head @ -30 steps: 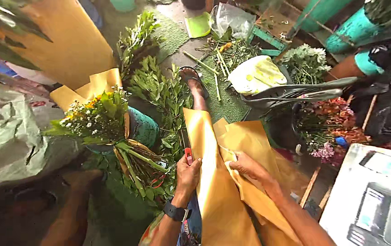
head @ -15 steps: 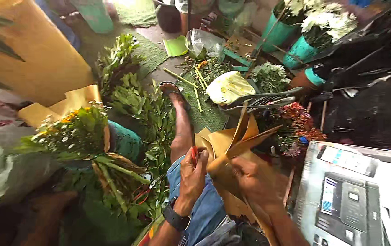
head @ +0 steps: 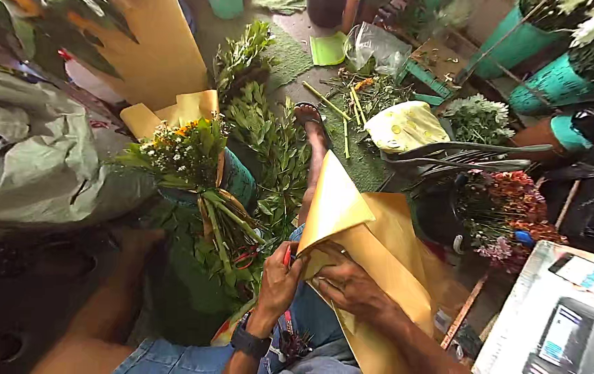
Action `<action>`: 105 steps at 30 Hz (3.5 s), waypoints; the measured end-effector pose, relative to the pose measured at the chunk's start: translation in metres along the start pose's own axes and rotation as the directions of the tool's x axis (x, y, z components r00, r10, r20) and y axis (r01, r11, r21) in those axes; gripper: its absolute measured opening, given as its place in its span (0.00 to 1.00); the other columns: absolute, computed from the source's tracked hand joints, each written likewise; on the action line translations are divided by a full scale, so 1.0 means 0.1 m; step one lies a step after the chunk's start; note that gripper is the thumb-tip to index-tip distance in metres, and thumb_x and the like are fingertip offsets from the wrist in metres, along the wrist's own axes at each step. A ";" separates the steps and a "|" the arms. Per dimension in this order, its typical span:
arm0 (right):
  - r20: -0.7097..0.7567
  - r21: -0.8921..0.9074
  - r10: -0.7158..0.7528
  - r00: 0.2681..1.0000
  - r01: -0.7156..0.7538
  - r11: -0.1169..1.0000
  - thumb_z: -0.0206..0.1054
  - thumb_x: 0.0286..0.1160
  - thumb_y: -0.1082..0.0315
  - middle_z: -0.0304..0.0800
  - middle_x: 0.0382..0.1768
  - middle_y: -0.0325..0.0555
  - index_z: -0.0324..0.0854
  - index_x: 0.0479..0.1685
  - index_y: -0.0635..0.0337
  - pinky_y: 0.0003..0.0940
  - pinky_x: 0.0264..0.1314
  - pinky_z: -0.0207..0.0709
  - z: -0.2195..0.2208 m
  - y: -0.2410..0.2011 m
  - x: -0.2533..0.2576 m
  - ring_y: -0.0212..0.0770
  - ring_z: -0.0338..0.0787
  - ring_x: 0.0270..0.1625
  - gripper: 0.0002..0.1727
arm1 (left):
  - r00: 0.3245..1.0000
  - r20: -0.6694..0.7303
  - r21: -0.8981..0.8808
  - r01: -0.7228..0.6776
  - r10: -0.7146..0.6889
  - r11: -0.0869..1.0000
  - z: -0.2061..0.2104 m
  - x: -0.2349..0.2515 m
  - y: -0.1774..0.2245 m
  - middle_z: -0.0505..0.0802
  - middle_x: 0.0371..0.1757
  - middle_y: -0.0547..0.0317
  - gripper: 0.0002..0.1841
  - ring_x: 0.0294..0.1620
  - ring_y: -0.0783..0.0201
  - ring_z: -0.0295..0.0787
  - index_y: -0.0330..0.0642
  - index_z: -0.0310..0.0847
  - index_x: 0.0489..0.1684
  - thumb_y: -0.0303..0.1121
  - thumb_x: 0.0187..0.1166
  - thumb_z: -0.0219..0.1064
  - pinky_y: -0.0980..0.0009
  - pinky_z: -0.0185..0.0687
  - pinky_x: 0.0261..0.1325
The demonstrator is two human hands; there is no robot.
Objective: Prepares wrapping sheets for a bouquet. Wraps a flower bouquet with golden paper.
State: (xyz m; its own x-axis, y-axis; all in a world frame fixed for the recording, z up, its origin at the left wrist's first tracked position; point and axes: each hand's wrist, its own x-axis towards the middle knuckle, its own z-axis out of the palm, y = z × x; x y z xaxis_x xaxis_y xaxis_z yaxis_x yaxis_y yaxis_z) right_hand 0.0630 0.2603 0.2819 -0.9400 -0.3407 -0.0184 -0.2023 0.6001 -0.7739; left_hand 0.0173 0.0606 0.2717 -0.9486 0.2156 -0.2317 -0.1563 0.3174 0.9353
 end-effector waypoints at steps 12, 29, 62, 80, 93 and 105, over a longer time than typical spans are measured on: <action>-0.545 -0.280 0.312 0.778 -0.520 0.807 0.64 0.80 0.49 0.76 0.80 0.59 0.79 0.75 0.63 0.63 0.82 0.67 -0.41 0.41 -0.33 0.61 0.75 0.82 0.32 | 0.972 -0.085 -0.618 0.121 -0.219 0.777 0.19 0.24 -0.25 0.88 0.21 0.55 0.07 0.15 0.65 0.79 0.32 0.84 0.36 0.29 0.78 0.70 0.70 0.79 0.20; -0.131 0.082 0.482 0.867 -0.475 0.876 0.56 0.72 0.25 0.42 0.96 0.56 0.47 0.96 0.58 0.56 0.97 0.43 0.20 0.64 0.39 0.52 0.45 0.97 0.59 | 0.850 -0.523 0.067 -0.041 0.070 0.997 0.09 0.22 -0.03 0.90 0.44 0.54 0.16 0.40 0.67 0.87 0.32 0.82 0.57 0.34 0.78 0.68 0.70 0.87 0.46; -0.085 0.607 0.641 0.763 -0.470 0.640 0.30 0.97 0.52 0.50 0.93 0.59 0.45 0.94 0.67 0.31 0.94 0.48 0.21 1.05 0.50 0.35 0.56 0.93 0.35 | 0.789 -0.140 -0.504 0.464 -0.599 0.729 0.22 0.30 -0.33 0.88 0.27 0.57 0.20 0.14 0.70 0.73 0.35 0.84 0.49 0.44 0.76 0.76 0.73 0.71 0.17; -0.550 -0.135 0.239 0.800 -0.367 0.920 0.66 0.83 0.62 0.94 0.55 0.49 0.89 0.61 0.62 0.36 0.64 0.87 -0.25 0.67 -0.05 0.39 0.94 0.57 0.17 | 0.984 0.071 -0.536 0.174 -0.161 0.826 0.68 0.46 0.10 0.88 0.22 0.58 0.04 0.17 0.65 0.83 0.34 0.83 0.40 0.26 0.80 0.65 0.71 0.83 0.24; -0.590 0.474 0.555 0.586 -0.304 0.826 0.74 0.73 0.74 0.95 0.39 0.46 0.80 0.58 0.67 0.30 0.44 0.91 -0.39 0.80 0.01 0.35 0.95 0.39 0.16 | 0.979 0.058 -0.530 0.197 -0.197 0.825 0.67 0.45 0.11 0.86 0.18 0.58 0.05 0.13 0.66 0.79 0.35 0.81 0.34 0.25 0.79 0.64 0.73 0.78 0.19; -0.464 0.593 0.457 0.759 -0.118 0.797 0.83 0.61 0.75 0.94 0.32 0.44 0.85 0.48 0.68 0.27 0.37 0.89 -0.57 0.39 0.20 0.34 0.92 0.32 0.17 | 0.981 0.022 -0.548 0.174 -0.194 0.818 0.70 0.45 0.13 0.85 0.18 0.59 0.04 0.13 0.67 0.79 0.34 0.81 0.34 0.24 0.79 0.65 0.73 0.78 0.19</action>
State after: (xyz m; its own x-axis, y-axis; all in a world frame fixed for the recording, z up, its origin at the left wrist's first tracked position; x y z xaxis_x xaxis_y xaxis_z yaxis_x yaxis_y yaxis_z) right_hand 0.0207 0.3179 0.2871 -0.9333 0.3513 -0.0741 0.1123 0.0895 -0.9896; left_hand -0.0082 0.1388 0.2552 -0.8938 0.1701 -0.4149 -0.4442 -0.2092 0.8712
